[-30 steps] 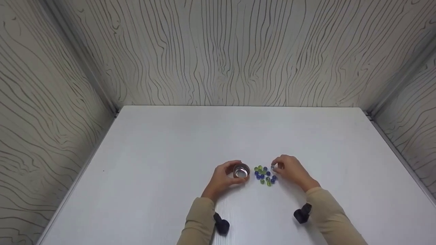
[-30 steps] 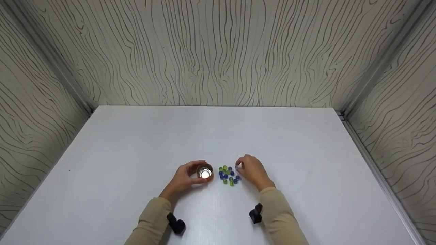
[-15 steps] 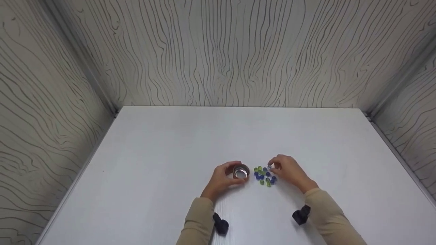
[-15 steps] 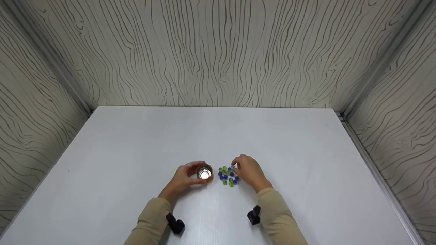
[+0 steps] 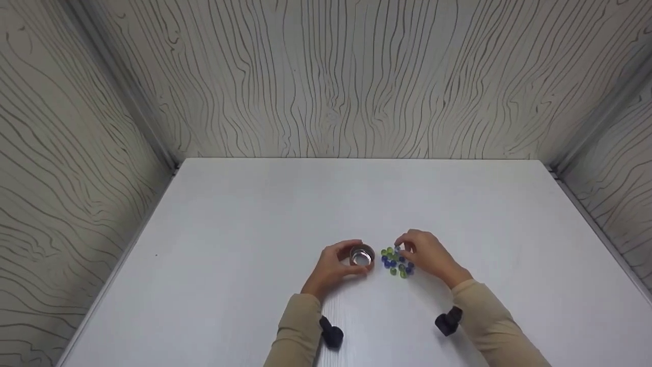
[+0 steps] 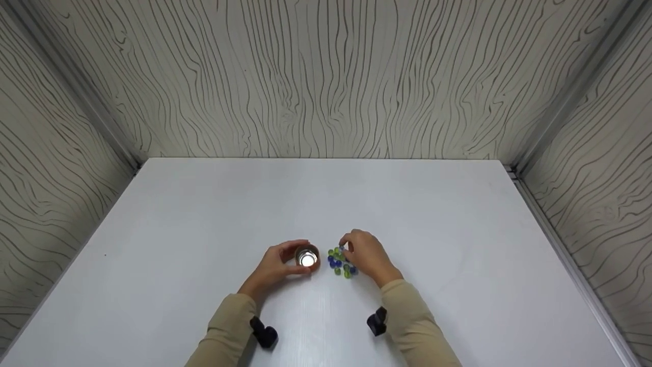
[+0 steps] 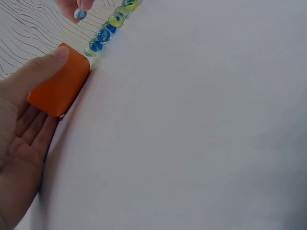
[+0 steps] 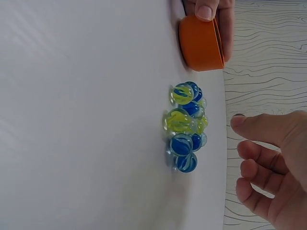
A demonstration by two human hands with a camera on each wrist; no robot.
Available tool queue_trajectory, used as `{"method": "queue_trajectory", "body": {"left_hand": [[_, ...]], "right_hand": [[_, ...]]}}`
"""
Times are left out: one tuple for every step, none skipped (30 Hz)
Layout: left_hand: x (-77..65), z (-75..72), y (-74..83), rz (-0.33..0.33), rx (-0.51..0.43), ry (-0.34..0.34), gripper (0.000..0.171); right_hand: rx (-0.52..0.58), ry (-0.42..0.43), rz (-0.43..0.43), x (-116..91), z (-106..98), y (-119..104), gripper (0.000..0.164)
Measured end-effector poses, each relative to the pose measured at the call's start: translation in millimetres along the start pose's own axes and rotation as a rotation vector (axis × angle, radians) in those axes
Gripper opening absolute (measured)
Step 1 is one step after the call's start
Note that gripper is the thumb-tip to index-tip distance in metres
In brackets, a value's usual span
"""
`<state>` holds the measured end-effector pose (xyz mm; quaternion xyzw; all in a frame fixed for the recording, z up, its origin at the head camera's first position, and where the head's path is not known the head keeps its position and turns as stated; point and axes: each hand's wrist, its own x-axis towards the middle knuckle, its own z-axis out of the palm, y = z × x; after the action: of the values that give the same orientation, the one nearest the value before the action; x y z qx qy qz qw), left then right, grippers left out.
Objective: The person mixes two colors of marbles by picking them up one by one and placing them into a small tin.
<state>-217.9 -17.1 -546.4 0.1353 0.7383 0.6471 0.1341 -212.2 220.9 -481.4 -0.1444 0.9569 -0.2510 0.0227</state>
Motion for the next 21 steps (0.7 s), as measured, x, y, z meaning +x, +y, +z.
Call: {"method": "queue_trajectory", "body": {"left_hand": [[0.0,-0.1,0.2,-0.002,0.006,-0.001,0.063],[0.0,-0.2,0.4,-0.002,0.013,-0.001,0.063],[-0.1,-0.3,0.7,-0.005,0.019,-0.001,0.063],[-0.3,-0.5,0.9,-0.005,0.030,0.000,0.063],[-0.3,-0.6,1.0,-0.004,0.039,0.000,0.063],[-0.4,-0.7,1.0,-0.003,0.046,0.001,0.063],[-0.2,-0.7,1.0,-0.001,0.045,0.001,0.063],[0.0,-0.7,0.8,0.000,0.044,0.001,0.063],[0.3,-0.7,0.6,-0.003,0.041,0.003,0.063],[0.5,-0.8,0.4,-0.003,0.039,0.003,0.063],[0.8,-0.8,0.3,-0.003,0.040,0.003,0.063],[1.0,-0.8,0.3,0.000,0.043,0.003,0.063],[1.0,-0.9,0.3,-0.004,0.047,0.003,0.063],[1.2,-1.0,0.2,-0.005,0.048,0.003,0.064],[1.3,-1.1,0.3,-0.001,0.052,0.000,0.064],[1.1,-1.1,0.3,0.011,0.062,-0.003,0.064],[1.0,-1.3,0.4,0.018,0.068,-0.006,0.065],[0.9,-1.5,0.5,0.025,0.072,-0.008,0.065],[0.8,-1.7,0.5,0.030,0.076,-0.011,0.065],[0.8,-1.9,0.6,0.039,0.078,-0.014,0.066],[0.6,-2.1,0.8,0.044,0.082,-0.015,0.065]], "right_hand": [[-0.003,0.001,-0.003,0.6,0.0,-1.1,0.017],[-0.002,0.000,-0.005,0.8,0.1,-2.6,0.017],[-0.002,0.000,-0.011,1.2,0.2,-3.7,0.017],[-0.002,0.001,-0.017,1.8,0.4,-5.0,0.017],[-0.003,0.001,-0.026,2.2,0.6,-6.0,0.017],[-0.002,0.002,-0.033,2.5,0.8,-7.1,0.016],[-0.003,0.004,-0.044,2.9,0.8,-8.0,0.016],[-0.002,0.004,-0.049,3.2,0.9,-8.9,0.016],[-0.002,0.002,-0.052,3.4,1.0,-9.8,0.016],[0.000,-0.001,-0.051,3.6,1.0,-10.8,0.016],[0.003,-0.005,-0.051,3.7,1.1,-11.6,0.016],[0.007,-0.008,-0.049,3.8,1.3,-12.4,0.016],[0.009,-0.010,-0.048,3.8,1.3,-13.3,0.016],[0.012,-0.010,-0.054,4.0,1.6,-13.8,0.016],[0.013,-0.008,-0.064,4.1,1.8,-14.5,0.016],[0.014,-0.005,-0.074,4.2,2.1,-15.1,0.016],[0.014,0.000,-0.089,4.3,2.4,-15.6,0.016],[0.013,0.004,-0.097,4.5,2.8,-16.3,0.016],[0.013,0.009,-0.111,4.8,3.2,-16.6,0.016],[0.013,0.011,-0.119,5.1,3.6,-17.1,0.015],[0.013,0.009,-0.118,5.3,4.0,-17.8,0.015]]}}
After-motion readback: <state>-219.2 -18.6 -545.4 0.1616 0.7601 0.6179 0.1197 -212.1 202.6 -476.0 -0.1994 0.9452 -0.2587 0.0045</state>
